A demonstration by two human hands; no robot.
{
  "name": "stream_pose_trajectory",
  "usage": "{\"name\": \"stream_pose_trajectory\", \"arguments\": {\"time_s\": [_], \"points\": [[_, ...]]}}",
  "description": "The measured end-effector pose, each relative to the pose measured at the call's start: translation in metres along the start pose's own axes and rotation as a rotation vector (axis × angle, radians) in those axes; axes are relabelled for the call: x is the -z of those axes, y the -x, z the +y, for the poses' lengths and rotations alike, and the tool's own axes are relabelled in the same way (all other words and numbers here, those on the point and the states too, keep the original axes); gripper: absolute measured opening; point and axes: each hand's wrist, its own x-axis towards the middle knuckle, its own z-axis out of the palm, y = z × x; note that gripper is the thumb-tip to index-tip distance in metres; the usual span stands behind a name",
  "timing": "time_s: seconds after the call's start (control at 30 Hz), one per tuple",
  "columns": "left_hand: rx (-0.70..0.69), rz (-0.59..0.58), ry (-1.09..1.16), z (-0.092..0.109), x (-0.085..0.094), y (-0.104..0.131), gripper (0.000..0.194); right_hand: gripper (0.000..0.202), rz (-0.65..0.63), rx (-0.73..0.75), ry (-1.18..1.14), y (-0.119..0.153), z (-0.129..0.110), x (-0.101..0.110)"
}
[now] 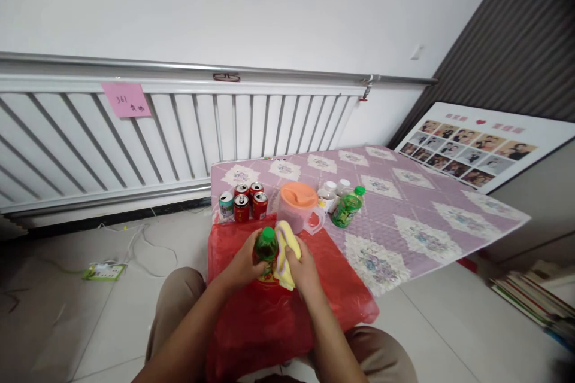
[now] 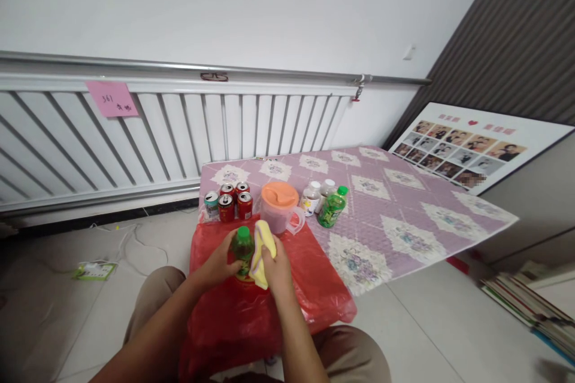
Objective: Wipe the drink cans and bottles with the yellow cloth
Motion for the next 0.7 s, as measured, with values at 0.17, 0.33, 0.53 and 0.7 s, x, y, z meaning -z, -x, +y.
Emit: {"name": "stream_pose_trajectory", "arguments": {"time_s": [0.17,0.33,0.53,0.7], "points": [[0.069,-0.010,0.037,-0.001,0.002,0.001,0.077,0.056,0.131,0.008,-0.066,0.009,-0.021,-0.001],[0.035,0.084,0.101,-0.008,-0.009,0.005,0.075,0.060,0.097,0.205,0.020,0.018,-0.038,-0.021],[0.082,0.118,0.099,-0.011,-0.009,0.005,0.066,0.059,0.094,0.270,0.134,0.020,-0.010,-0.036],[0.099,0.147,0.060,-0.012,-0.008,0.005,0.067,0.052,0.032,0.104,0.044,0.027,0.016,-0.029]]}}
